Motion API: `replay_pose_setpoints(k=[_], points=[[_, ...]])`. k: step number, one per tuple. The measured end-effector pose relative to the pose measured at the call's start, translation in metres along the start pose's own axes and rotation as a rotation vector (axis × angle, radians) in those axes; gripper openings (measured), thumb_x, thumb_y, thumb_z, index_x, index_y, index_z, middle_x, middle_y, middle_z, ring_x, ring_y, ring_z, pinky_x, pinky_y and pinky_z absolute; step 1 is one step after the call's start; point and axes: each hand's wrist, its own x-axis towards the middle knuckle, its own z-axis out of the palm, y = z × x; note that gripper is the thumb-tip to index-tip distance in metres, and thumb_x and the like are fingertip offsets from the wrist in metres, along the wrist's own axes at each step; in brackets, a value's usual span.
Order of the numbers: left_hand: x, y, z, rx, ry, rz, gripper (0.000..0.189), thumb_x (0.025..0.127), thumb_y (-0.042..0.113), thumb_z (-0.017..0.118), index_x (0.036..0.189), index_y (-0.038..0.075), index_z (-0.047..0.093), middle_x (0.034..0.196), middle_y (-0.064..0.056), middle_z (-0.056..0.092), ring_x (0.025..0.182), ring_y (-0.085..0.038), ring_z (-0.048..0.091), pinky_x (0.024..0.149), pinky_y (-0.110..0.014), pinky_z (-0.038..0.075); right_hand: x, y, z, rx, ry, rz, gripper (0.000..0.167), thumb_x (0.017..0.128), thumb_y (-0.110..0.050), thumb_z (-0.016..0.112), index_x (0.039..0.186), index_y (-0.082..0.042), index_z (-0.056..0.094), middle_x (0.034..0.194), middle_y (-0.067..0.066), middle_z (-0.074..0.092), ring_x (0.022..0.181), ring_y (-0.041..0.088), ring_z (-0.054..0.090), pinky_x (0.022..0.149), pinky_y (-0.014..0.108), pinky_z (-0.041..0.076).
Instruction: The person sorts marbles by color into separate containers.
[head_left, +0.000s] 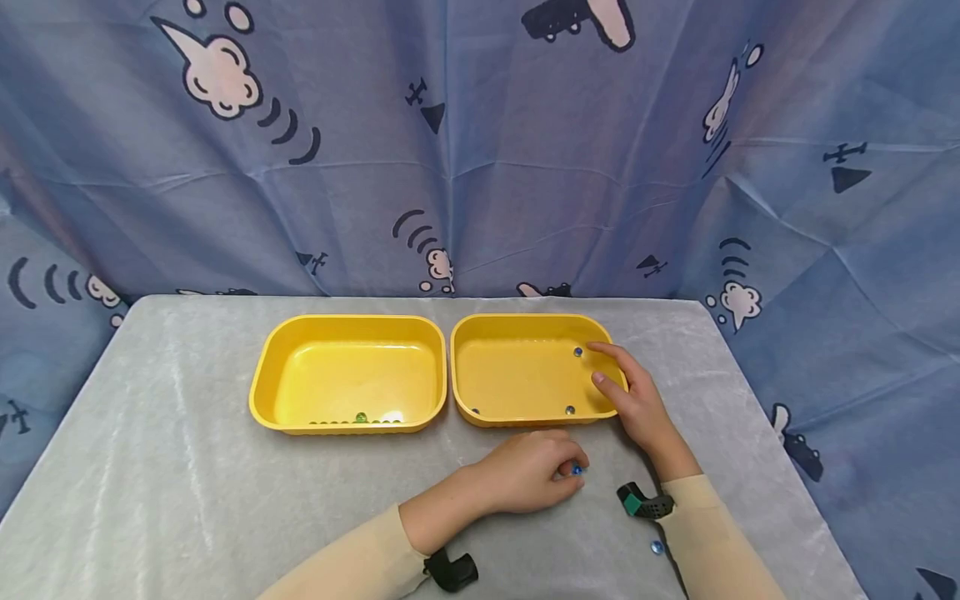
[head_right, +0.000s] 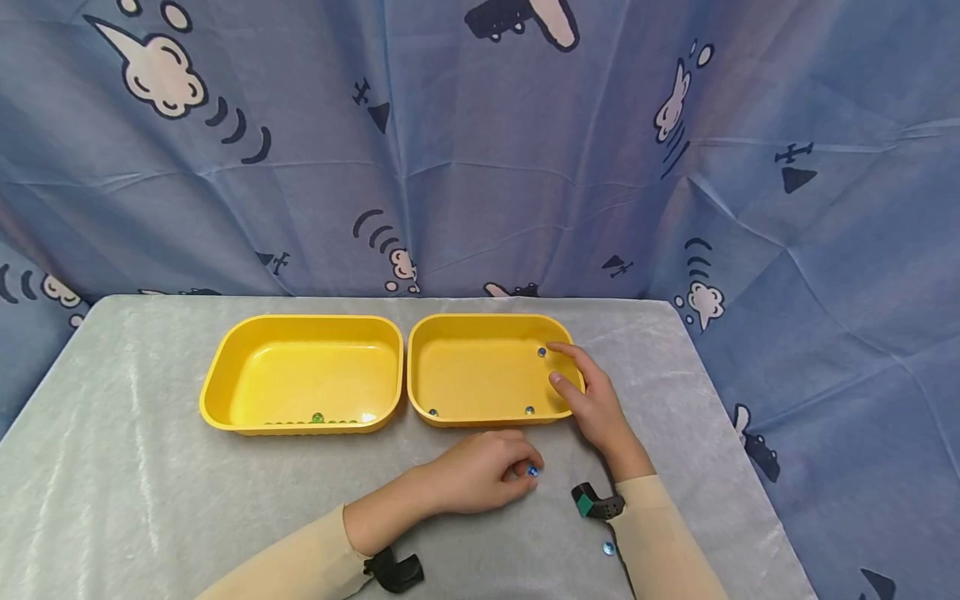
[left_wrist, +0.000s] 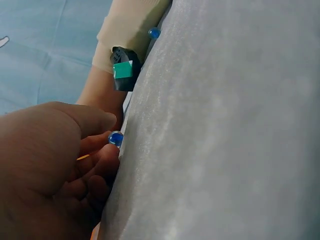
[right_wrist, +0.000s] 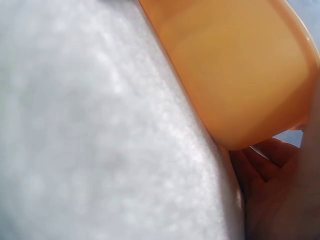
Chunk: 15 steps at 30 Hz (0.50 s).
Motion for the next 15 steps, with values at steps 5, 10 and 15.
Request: replay_pose_setpoints(k=[5,10,15], points=[[-0.0001,-0.0014,0.0018,0.03,-0.008,-0.005,0.016,0.107,0.027,0.074,0.12,0.018,0.079,0.098,0.013,0.062,0.083,0.005,0.053,0.076,-0.012,0.044,0.0004,0.001,-0.0004,0.0,0.0,-0.009,0.041,0.109,-0.01,0.061,0.15,-0.007,0.063,0.154,0.014,0.061,0.147,0.018,0.047,0.121,0.02,0.028],[-0.0009,-0.0032,0.0009,0.007,-0.008,0.004,0.011,0.106,0.023,0.076,0.115,0.018,0.079,0.099,0.012,0.064,0.083,0.005,0.054,0.076,-0.011,0.045,0.0005,0.0011,-0.0002,-0.001,-0.001,-0.009,0.041,0.109,-0.01,0.061,0.15,-0.007,0.063,0.154,0.014,0.061,0.148,0.021,0.047,0.121,0.02,0.028],[-0.002,-0.0055,-0.0009,-0.021,-0.003,0.019,0.01,0.105,0.02,0.077,0.113,0.015,0.08,0.101,0.01,0.066,0.086,0.005,0.055,0.08,-0.01,0.046,0.0005,0.0013,-0.0001,0.001,-0.003,-0.003,0.041,0.109,-0.01,0.061,0.15,-0.008,0.063,0.154,0.014,0.061,0.147,0.025,0.048,0.121,0.019,0.028]])
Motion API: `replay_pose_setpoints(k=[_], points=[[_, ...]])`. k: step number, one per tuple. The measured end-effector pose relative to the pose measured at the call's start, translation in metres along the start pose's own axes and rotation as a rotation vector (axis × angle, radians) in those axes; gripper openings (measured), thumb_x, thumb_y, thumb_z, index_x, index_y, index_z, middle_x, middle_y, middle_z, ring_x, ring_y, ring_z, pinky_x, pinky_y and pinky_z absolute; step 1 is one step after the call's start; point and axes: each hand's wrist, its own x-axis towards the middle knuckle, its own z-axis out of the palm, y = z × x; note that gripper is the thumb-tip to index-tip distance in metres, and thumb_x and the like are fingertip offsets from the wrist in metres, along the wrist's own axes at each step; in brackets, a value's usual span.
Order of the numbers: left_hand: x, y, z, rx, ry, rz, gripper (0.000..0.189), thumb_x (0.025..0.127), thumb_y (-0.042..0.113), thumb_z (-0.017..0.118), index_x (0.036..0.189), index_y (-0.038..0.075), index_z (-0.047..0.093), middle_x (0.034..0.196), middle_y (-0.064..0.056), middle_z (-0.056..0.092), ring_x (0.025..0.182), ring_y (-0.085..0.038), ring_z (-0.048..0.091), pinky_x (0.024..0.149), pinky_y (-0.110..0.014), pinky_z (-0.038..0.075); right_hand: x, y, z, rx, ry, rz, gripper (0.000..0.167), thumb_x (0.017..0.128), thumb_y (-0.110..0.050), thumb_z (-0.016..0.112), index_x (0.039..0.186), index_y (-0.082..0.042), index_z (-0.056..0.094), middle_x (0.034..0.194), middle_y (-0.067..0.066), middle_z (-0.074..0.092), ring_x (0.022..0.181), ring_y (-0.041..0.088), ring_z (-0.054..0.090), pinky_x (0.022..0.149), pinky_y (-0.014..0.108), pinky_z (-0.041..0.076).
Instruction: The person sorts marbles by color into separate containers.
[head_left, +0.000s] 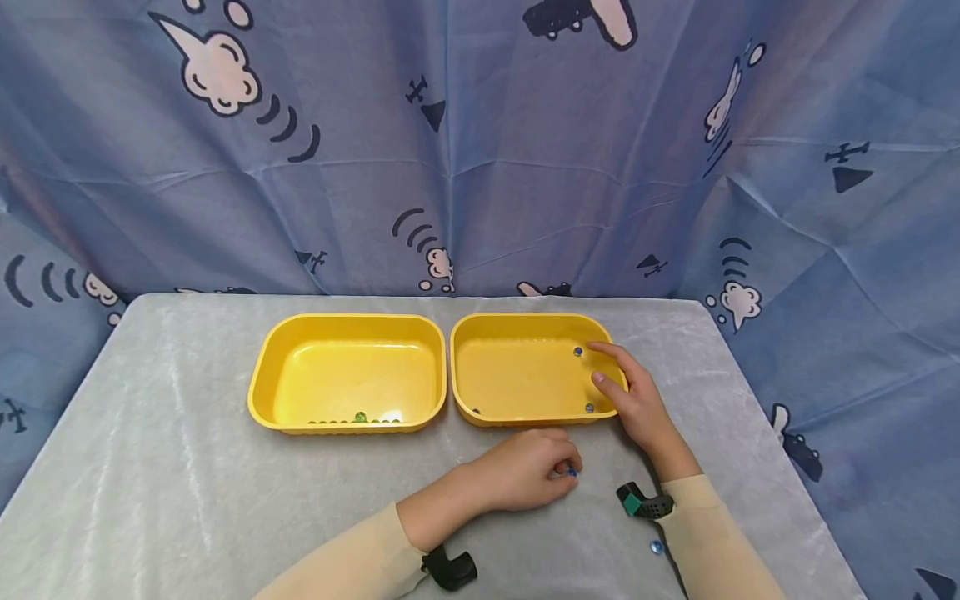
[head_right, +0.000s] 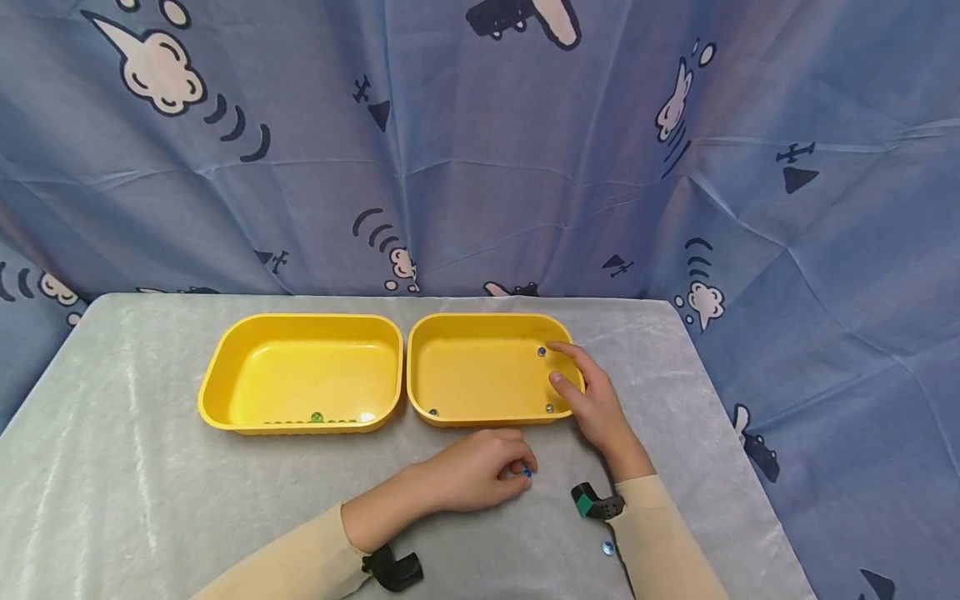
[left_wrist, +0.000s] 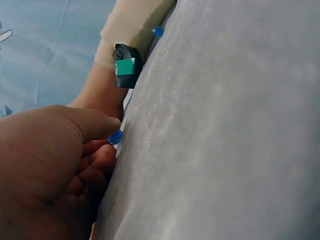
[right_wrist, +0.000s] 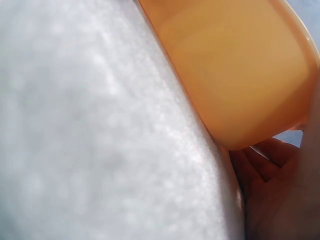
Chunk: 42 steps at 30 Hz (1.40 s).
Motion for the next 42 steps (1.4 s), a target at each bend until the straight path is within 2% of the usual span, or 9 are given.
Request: replay_pose_setpoints(k=[10,16,21,24,27,32,39,42], points=[[-0.0015,-0.0012,-0.0018,-0.013,-0.001,0.006,0.011,0.105,0.017,0.077,0.114,0.013,0.08,0.1,0.009,0.064,0.084,0.004,0.054,0.079,-0.01,0.045,0.0002,-0.0026,0.0003,0.006,-0.004,0.02,0.042,0.11,-0.011,0.061,0.151,-0.008,0.061,0.155,0.015,0.06,0.147,0.033,0.048,0.121,0.022,0.03],[-0.0026,-0.0014,-0.0014,0.001,0.0,0.011,0.011,0.105,0.019,0.076,0.114,0.014,0.079,0.099,0.009,0.063,0.083,0.003,0.054,0.078,-0.011,0.045,0.0002,-0.0024,0.0001,0.005,-0.006,0.02,0.042,0.109,-0.01,0.061,0.152,-0.007,0.061,0.155,0.016,0.06,0.147,0.034,0.048,0.124,0.03,0.031],[-0.0032,-0.0021,-0.0012,0.017,0.003,0.029,0.011,0.106,0.021,0.076,0.114,0.014,0.079,0.101,0.009,0.065,0.085,0.004,0.055,0.079,-0.01,0.045,0.0008,-0.0021,-0.0001,0.005,-0.007,0.008,0.042,0.109,-0.008,0.06,0.151,-0.007,0.061,0.154,0.016,0.06,0.147,0.034,0.048,0.12,0.023,0.031],[-0.0036,-0.002,-0.0014,0.026,0.002,0.039,0.011,0.106,0.022,0.076,0.114,0.015,0.08,0.102,0.008,0.066,0.086,0.004,0.055,0.08,-0.01,0.046,0.0012,-0.0023,0.0,0.004,-0.008,0.008,0.042,0.109,-0.008,0.06,0.151,-0.006,0.061,0.155,0.017,0.06,0.147,0.035,0.048,0.12,0.022,0.031],[-0.0042,-0.0023,-0.0007,0.039,0.007,0.056,0.011,0.106,0.023,0.076,0.113,0.016,0.08,0.103,0.008,0.066,0.088,0.005,0.056,0.081,-0.009,0.045,0.0009,-0.0024,0.0002,0.0,-0.008,0.015,0.043,0.109,-0.009,0.06,0.151,-0.006,0.061,0.155,0.016,0.059,0.148,0.034,0.048,0.124,0.029,0.031],[-0.0057,-0.0032,-0.0002,0.041,0.012,0.08,0.012,0.107,0.024,0.075,0.115,0.017,0.079,0.107,0.01,0.068,0.093,0.006,0.059,0.085,-0.007,0.046,0.0002,-0.0026,0.0012,-0.005,-0.009,0.026,0.043,0.109,-0.011,0.06,0.152,-0.007,0.061,0.155,0.016,0.059,0.148,0.034,0.047,0.127,0.052,0.03],[-0.006,-0.0006,-0.0016,0.025,0.016,0.097,0.015,0.108,0.026,0.074,0.118,0.017,0.079,0.11,0.009,0.067,0.093,0.005,0.058,0.085,-0.008,0.045,0.0004,-0.0026,0.0009,-0.001,-0.009,0.027,0.043,0.109,-0.011,0.06,0.152,-0.008,0.061,0.155,0.015,0.06,0.149,0.032,0.047,0.127,0.049,0.029],[-0.0052,0.0027,-0.0037,0.017,0.02,0.106,0.015,0.108,0.026,0.073,0.119,0.017,0.079,0.111,0.009,0.067,0.094,0.005,0.058,0.086,-0.007,0.045,0.001,-0.0025,0.0009,0.002,-0.008,0.027,0.042,0.109,-0.01,0.06,0.151,-0.008,0.061,0.155,0.015,0.059,0.149,0.033,0.047,0.127,0.056,0.029]])
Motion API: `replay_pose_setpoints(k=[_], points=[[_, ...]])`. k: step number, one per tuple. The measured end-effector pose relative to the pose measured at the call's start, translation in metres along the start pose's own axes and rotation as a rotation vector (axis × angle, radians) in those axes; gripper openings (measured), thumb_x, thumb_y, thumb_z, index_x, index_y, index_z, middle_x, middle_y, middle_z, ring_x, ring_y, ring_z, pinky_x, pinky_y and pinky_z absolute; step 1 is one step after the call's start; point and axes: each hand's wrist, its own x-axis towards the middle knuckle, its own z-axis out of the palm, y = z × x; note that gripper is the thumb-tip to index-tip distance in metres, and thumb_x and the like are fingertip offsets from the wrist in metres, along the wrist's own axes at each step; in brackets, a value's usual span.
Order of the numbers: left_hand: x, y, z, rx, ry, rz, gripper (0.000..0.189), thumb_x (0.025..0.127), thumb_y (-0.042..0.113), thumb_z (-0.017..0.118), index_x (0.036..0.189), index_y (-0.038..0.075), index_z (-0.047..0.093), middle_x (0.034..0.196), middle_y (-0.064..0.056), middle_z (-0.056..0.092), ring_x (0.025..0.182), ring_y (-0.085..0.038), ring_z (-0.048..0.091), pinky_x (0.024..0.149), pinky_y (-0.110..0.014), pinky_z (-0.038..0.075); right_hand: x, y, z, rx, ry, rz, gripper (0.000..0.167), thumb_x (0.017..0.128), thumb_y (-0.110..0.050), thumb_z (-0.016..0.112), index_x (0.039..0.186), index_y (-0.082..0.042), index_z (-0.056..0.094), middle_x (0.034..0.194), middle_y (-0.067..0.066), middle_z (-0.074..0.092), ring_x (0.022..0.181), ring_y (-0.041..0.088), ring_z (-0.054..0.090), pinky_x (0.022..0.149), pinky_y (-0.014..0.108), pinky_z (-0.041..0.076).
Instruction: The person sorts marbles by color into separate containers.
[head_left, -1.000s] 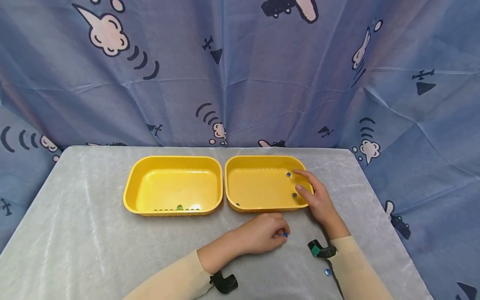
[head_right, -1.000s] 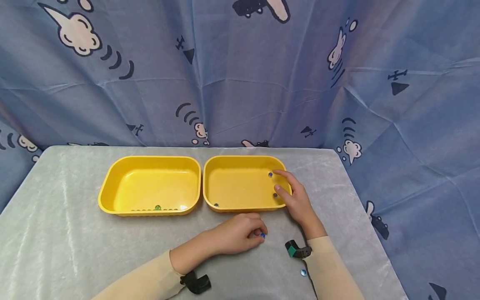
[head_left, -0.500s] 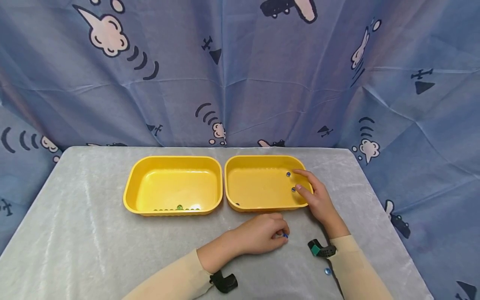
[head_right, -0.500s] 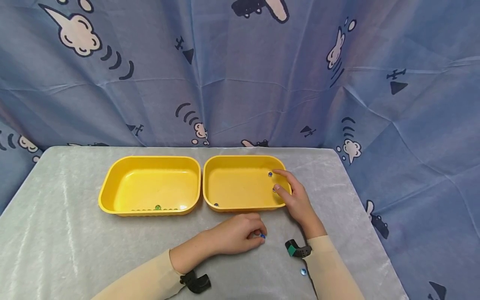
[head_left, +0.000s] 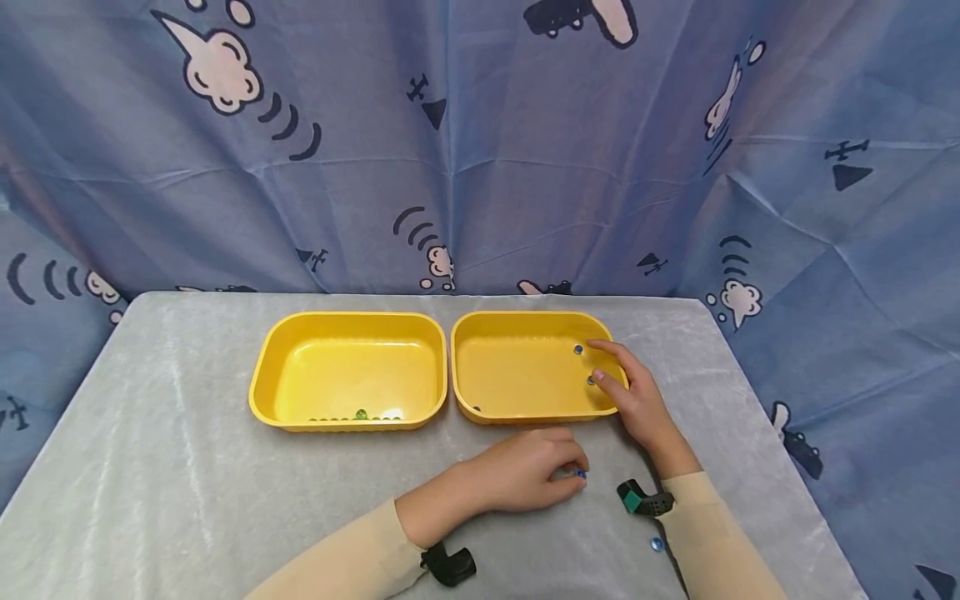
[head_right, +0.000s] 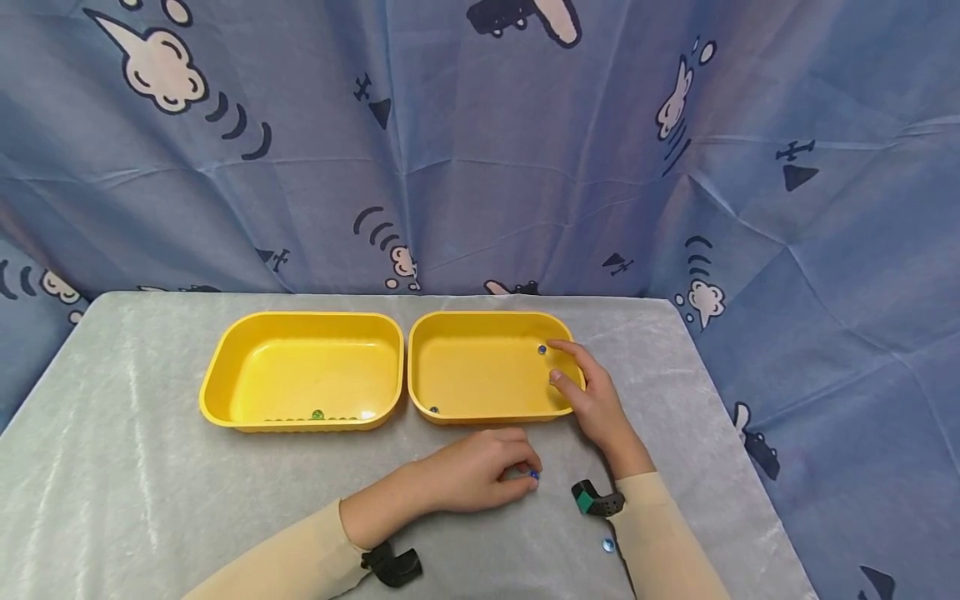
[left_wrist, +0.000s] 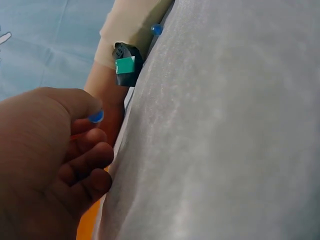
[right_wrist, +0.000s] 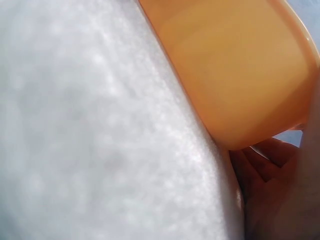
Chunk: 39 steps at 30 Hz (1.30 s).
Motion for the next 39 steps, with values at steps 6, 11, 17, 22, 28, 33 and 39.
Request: replay_pose_setpoints(k=[6,11,17,22,28,33,39], points=[[0.003,0.009,-0.004,-0.024,0.006,0.03,0.017,0.109,0.026,0.072,0.12,0.016,0.079,0.112,0.009,0.067,0.095,0.004,0.058,0.087,-0.006,0.045,0.0,0.001,0.0,-0.012,0.001,-0.003,0.043,0.109,-0.011,0.061,0.151,-0.008,0.061,0.155,0.015,0.059,0.15,0.034,0.046,0.127,0.064,0.026],[0.004,0.015,-0.012,-0.066,0.031,0.059,0.017,0.109,0.024,0.072,0.121,0.013,0.078,0.109,0.009,0.066,0.082,0.007,0.053,0.081,-0.005,0.045,0.0,0.001,-0.001,-0.017,0.005,-0.011,0.043,0.109,-0.011,0.061,0.151,-0.008,0.062,0.155,0.015,0.06,0.15,0.034,0.046,0.128,0.051,0.028],[0.004,0.02,-0.027,-0.06,0.097,0.064,0.017,0.107,0.023,0.074,0.12,0.012,0.078,0.103,0.008,0.065,0.079,0.006,0.05,0.076,-0.006,0.044,0.0,0.001,-0.001,-0.008,0.001,-0.008,0.042,0.109,-0.013,0.061,0.151,-0.008,0.062,0.156,0.016,0.059,0.151,0.035,0.045,0.127,0.062,0.027],[0.003,0.022,-0.04,-0.05,0.142,0.055,0.015,0.107,0.024,0.075,0.118,0.015,0.077,0.101,0.009,0.065,0.08,0.005,0.05,0.075,-0.007,0.044,0.0,0.002,-0.001,0.004,-0.005,-0.004,0.042,0.109,-0.012,0.061,0.151,-0.008,0.061,0.156,0.016,0.058,0.151,0.036,0.043,0.125,0.071,0.025],[0.003,0.02,-0.053,-0.088,0.212,0.075,0.014,0.106,0.02,0.075,0.118,0.012,0.077,0.103,0.008,0.065,0.084,-0.001,0.054,0.077,-0.009,0.045,-0.001,0.0,-0.001,-0.001,-0.007,0.003,0.042,0.11,-0.013,0.06,0.151,-0.008,0.061,0.157,0.017,0.057,0.149,0.038,0.045,0.123,0.071,0.028],[0.002,0.014,-0.061,-0.102,0.281,0.085,0.013,0.105,0.016,0.077,0.117,0.01,0.077,0.1,0.004,0.065,0.083,-0.007,0.056,0.076,-0.012,0.046,-0.002,0.0,-0.001,-0.008,-0.008,0.011,0.043,0.11,-0.014,0.06,0.152,-0.007,0.06,0.159,0.019,0.056,0.148,0.041,0.046,0.122,0.073,0.03],[0.0,0.007,-0.073,-0.095,0.335,0.037,0.014,0.105,0.015,0.077,0.118,0.01,0.077,0.1,0.002,0.065,0.085,-0.01,0.058,0.077,-0.014,0.049,-0.001,0.001,0.0,-0.018,-0.002,0.009,0.043,0.109,-0.015,0.061,0.152,-0.007,0.06,0.158,0.019,0.056,0.15,0.042,0.044,0.123,0.075,0.027]])
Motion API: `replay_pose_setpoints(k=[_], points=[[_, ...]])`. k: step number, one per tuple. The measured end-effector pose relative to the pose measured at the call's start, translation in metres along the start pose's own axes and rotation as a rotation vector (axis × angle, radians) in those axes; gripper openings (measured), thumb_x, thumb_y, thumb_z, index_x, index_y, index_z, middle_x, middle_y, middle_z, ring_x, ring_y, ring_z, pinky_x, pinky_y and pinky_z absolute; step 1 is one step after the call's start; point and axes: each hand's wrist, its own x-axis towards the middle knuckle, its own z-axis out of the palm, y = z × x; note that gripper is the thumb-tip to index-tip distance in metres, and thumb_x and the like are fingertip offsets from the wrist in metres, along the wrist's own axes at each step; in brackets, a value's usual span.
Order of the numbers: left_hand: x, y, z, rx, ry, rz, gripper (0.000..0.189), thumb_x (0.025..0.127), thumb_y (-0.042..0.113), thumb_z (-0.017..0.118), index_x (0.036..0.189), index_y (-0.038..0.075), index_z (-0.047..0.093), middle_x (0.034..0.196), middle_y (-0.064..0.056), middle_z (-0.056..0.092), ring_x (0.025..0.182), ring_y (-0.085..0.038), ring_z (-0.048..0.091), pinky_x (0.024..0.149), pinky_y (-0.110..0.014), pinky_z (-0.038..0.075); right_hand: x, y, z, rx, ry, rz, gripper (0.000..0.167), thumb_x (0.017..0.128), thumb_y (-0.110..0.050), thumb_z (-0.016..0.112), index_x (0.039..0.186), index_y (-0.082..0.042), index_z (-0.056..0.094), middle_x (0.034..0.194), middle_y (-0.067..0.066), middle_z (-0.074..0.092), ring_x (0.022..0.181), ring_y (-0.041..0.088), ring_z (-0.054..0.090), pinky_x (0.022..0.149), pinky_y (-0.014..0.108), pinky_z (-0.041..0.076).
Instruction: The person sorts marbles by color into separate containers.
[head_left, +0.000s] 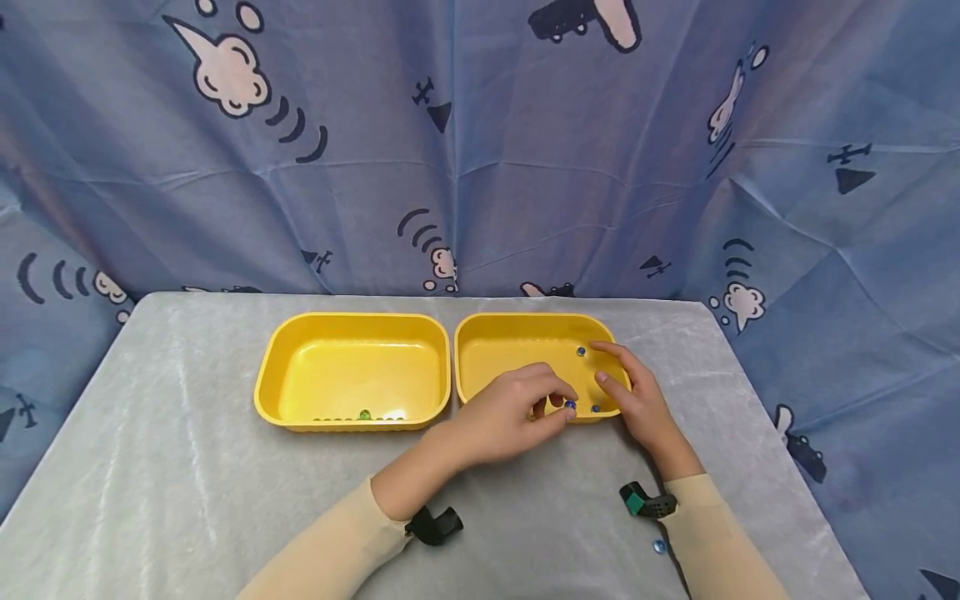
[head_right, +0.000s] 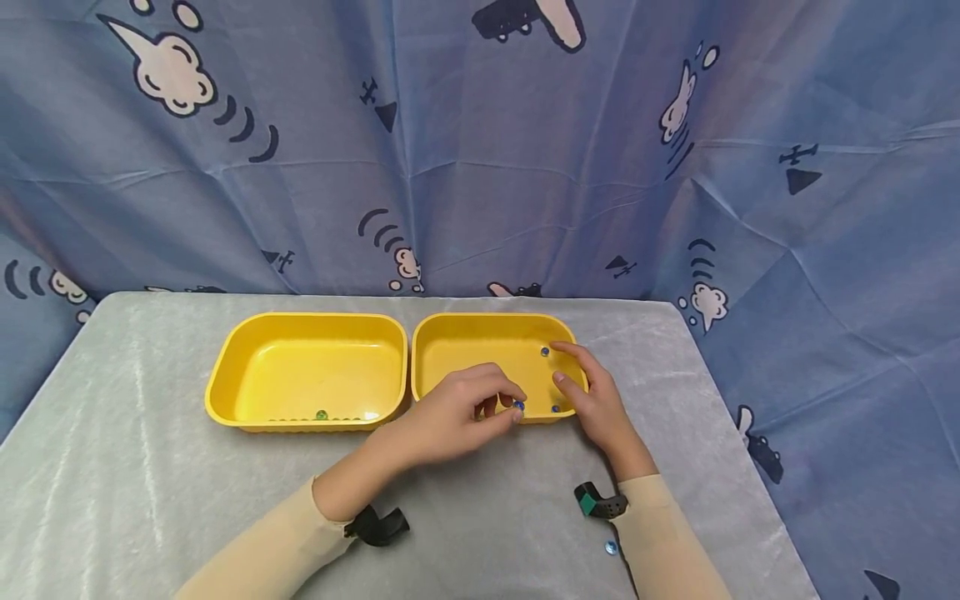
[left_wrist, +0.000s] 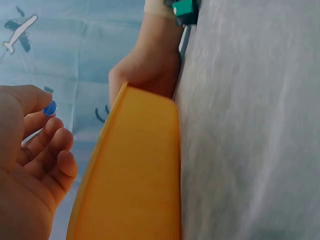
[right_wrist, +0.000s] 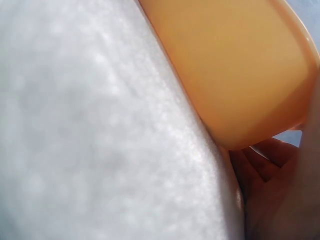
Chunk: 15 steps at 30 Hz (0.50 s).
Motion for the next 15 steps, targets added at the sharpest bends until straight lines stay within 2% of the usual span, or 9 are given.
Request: replay_pose_setpoints(k=[7,15], points=[[0.001,-0.01,-0.011,0.019,0.078,-0.058,0.013,0.104,0.013,0.077,0.116,0.01,0.077,0.098,0.002,0.065,0.084,-0.012,0.06,0.074,-0.018,0.05,0.0,-0.001,0.0,0.0,-0.002,0.014,0.044,0.11,-0.018,0.061,0.152,-0.007,0.06,0.159,0.019,0.055,0.154,0.044,0.039,0.124,0.076,0.021],[0.001,-0.016,-0.021,0.053,0.146,-0.153,0.011,0.104,0.012,0.076,0.114,0.008,0.078,0.098,-0.001,0.066,0.082,-0.015,0.061,0.074,-0.022,0.052,0.0,0.0,0.0,0.012,-0.003,-0.001,0.043,0.11,-0.014,0.06,0.152,-0.006,0.06,0.158,0.019,0.056,0.153,0.041,0.041,0.126,0.073,0.021]])
